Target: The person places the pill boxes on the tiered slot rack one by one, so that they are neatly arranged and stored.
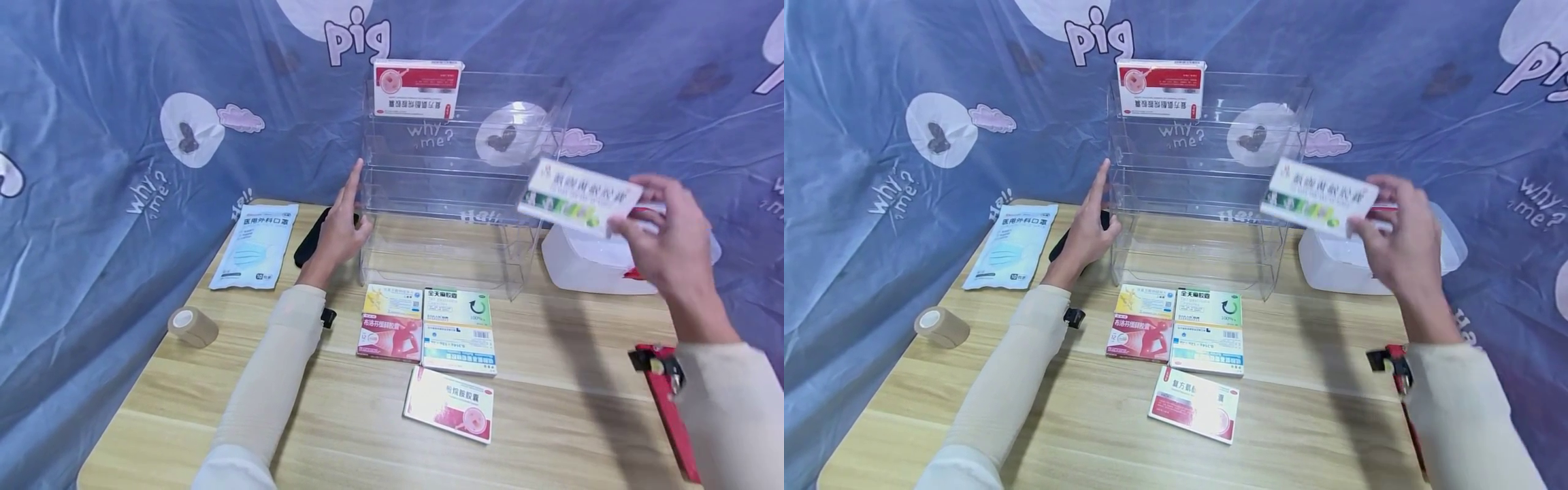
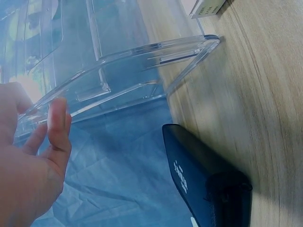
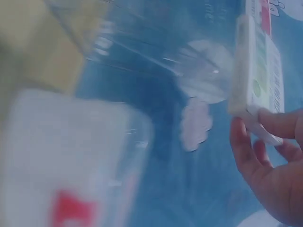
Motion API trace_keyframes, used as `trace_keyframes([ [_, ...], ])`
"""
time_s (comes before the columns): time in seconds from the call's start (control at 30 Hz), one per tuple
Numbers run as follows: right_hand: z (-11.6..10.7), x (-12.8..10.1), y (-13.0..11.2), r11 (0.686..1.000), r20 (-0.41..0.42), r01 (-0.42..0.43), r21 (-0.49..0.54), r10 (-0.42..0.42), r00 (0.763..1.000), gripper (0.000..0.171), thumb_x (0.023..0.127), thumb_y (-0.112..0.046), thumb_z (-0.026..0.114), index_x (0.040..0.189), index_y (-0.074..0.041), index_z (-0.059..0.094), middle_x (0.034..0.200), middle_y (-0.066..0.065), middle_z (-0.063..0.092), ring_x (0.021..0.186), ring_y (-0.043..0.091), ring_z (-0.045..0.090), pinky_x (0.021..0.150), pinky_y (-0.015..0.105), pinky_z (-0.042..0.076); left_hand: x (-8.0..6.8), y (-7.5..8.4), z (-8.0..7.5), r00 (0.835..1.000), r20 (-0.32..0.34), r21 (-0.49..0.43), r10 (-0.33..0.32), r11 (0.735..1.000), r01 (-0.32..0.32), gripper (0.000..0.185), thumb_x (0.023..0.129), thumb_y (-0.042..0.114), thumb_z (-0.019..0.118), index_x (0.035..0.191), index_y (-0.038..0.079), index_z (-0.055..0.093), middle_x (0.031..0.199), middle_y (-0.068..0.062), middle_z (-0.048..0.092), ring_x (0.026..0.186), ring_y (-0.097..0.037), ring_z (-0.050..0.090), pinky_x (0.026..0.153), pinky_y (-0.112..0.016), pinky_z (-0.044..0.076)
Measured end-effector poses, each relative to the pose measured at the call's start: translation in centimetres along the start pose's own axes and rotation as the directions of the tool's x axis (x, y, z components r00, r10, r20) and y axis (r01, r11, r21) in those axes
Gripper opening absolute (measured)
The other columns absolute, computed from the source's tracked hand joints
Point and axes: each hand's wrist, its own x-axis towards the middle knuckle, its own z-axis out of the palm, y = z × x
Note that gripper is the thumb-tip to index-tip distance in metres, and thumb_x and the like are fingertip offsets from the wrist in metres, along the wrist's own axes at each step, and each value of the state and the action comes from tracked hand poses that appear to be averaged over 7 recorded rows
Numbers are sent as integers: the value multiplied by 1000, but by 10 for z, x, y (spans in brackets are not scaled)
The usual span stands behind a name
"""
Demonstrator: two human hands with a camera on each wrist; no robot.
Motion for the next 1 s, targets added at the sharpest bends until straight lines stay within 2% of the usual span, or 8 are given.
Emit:
trace_keyframes([
  [0.13,6,46,-42,995,-95,-10,-103,0,996,65,98,-1,71,155,-26,51,112,-32,41,113,-8,64,91,6,53,1,-1,-1,1000,-8,15,8,1000,-8,105,93,-4,58,174,39,7,175,-11,34,98,-42,64,69,-41,49],
  [0.27,14,84,-77,982,-172,80,-172,-110,979,58,100,-1,67,153,-22,53,115,-30,36,104,-13,58,102,12,53,2,-1,0,1000,-1,15,9,1000,-9,106,93,-4,58,174,40,6,178,-9,30,85,-41,61,63,-39,46],
  [0.37,20,109,-100,977,-199,131,-167,-163,966,57,99,5,63,150,-20,55,116,-27,36,97,-18,51,102,12,53,2,-1,0,1000,6,10,5,1000,-5,106,93,-4,58,174,40,6,179,-8,27,90,-41,63,62,-38,46],
  [0.5,29,136,-123,969,-235,168,-180,-208,950,64,93,13,56,144,-25,60,112,-27,34,95,-17,50,100,12,54,1,-2,-1,1000,0,18,-1,1000,1,107,92,-4,58,174,40,6,176,-11,34,96,-37,62,64,-38,46],
  [0.6,37,148,-130,957,-247,172,-232,-229,942,66,91,12,53,143,-27,63,108,-30,31,92,-18,46,98,12,52,0,-3,-2,1000,-3,13,-3,1000,3,108,91,-4,59,174,41,6,174,-11,37,95,-37,62,63,-39,46],
  [0.77,51,151,-135,946,-222,149,-288,-218,951,57,98,3,54,148,-24,60,109,-33,25,103,-14,50,107,19,47,0,-4,-2,1000,-1,-4,7,1000,-7,108,91,-5,59,174,40,7,176,-10,34,110,-42,63,64,-40,46],
  [0.87,57,152,-137,944,-187,158,-289,-218,958,55,101,0,52,151,-24,58,111,-32,24,118,2,61,113,26,45,1,-3,-1,1000,-2,-4,8,1000,-8,108,90,-4,59,174,40,7,174,-11,36,113,-43,64,65,-40,47],
  [1.0,61,155,-133,937,-130,174,-302,-222,966,56,102,0,52,154,-23,54,117,-30,27,134,20,61,116,33,48,1,-2,0,1000,-1,1,6,1000,-6,108,90,-4,59,174,40,7,171,-13,40,112,-41,64,66,-39,48],
])
